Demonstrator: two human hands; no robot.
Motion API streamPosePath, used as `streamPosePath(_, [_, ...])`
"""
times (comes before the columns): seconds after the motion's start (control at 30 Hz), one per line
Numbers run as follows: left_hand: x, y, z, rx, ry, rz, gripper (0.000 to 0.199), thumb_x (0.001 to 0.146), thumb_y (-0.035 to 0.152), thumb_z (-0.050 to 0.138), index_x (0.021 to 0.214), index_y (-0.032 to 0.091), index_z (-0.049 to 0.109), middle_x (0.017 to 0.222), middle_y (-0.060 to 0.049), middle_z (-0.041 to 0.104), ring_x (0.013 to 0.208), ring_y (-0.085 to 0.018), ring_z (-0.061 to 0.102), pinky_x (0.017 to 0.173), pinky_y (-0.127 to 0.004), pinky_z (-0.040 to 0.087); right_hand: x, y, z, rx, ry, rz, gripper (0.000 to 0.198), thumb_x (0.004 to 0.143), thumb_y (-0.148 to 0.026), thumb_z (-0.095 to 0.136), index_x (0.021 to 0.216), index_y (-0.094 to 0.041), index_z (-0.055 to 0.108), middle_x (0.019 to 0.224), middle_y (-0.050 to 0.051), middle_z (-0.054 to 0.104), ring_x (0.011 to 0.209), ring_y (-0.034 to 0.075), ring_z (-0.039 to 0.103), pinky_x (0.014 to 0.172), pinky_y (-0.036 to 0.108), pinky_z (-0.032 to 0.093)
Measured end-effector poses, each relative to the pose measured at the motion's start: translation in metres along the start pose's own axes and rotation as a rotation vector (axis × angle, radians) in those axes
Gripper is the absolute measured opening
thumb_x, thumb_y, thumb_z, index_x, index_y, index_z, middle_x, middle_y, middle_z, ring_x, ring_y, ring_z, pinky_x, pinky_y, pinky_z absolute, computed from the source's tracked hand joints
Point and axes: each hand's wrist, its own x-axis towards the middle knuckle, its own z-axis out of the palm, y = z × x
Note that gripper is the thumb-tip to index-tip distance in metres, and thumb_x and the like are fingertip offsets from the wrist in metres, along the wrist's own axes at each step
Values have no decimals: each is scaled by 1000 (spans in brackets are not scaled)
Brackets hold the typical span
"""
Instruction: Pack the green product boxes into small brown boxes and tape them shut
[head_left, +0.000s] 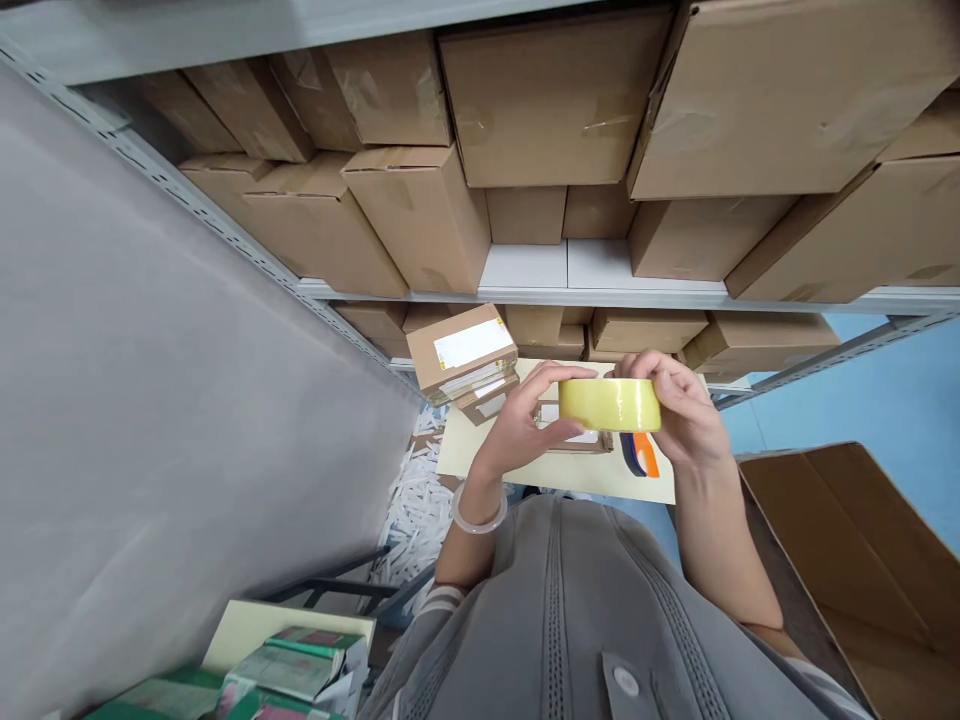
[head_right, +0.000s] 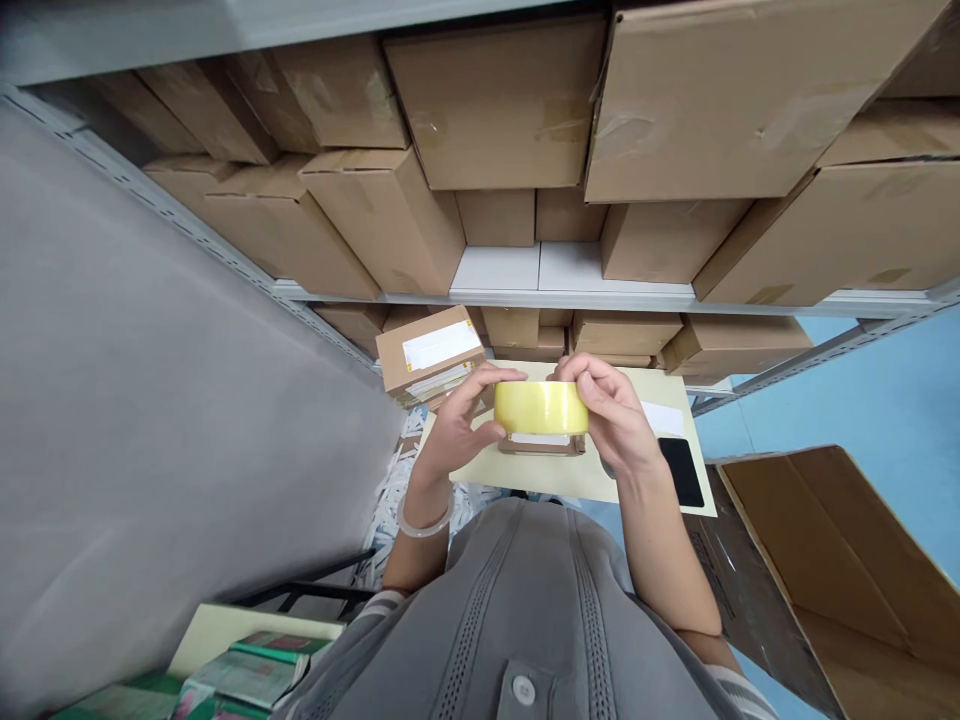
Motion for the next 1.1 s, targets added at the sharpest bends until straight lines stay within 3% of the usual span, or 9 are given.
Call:
streamPosePath(0.17, [0, 4, 3, -217, -84, -147, 34, 85, 51, 71, 98, 21, 62, 99, -6, 62, 108, -23, 61, 102, -40, 46, 4, 0, 6, 0, -29, -39, 28, 93, -41, 58, 74, -22, 64, 73, 3, 51, 67, 18, 47, 62, 33, 36])
streamPosePath(0.37, [5, 28, 16, -147, -113, -241, 35, 87, 53, 66, 79, 21, 53, 80, -2, 54, 88, -19, 57, 94, -38, 48, 0, -4, 9, -48, 21, -97, 26, 95, -37, 55, 76, -22, 63, 72, 2, 46, 67, 17, 41, 63, 33, 31])
streamPosePath(0.63, [7, 33, 27, -125, -4, -301, 45, 88, 56, 63, 68, 20, 45, 71, 1, 46, 82, -16, 55, 82, -30, 47, -3, -5, 8, -144, 28, -153, 23, 95, -37, 57, 78, -22, 62, 74, 3, 47, 69, 18, 42, 63, 33, 32])
streamPosePath(0.77, [5, 34, 33, -84, 56, -309, 46, 94, 57, 54, 67, 20, 43, 71, 0, 46, 75, -14, 51, 74, -28, 45, -2, -6, 12, -135, 60, -102, 26, 94, -41, 57, 75, -24, 61, 72, 2, 46, 64, 17, 40, 59, 33, 33])
streamPosePath(0.93, [4, 41, 34, -88, 1, -312, 45, 100, 55, 41, 71, 20, 42, 73, 0, 45, 67, -12, 42, 61, -26, 37, 2, -8, 16, -77, 98, -21, 31, 90, -48, 61, 69, -25, 58, 68, 2, 43, 60, 17, 37, 56, 33, 33])
streamPosePath(1.1, [5, 49, 28, -105, -117, -303, 40, 98, 55, 46, 78, 20, 48, 78, -1, 49, 73, -14, 47, 65, -26, 41, 5, -7, 16, -1, 95, -14, 31, 88, -44, 63, 65, -24, 57, 66, 2, 41, 62, 17, 39, 56, 32, 33])
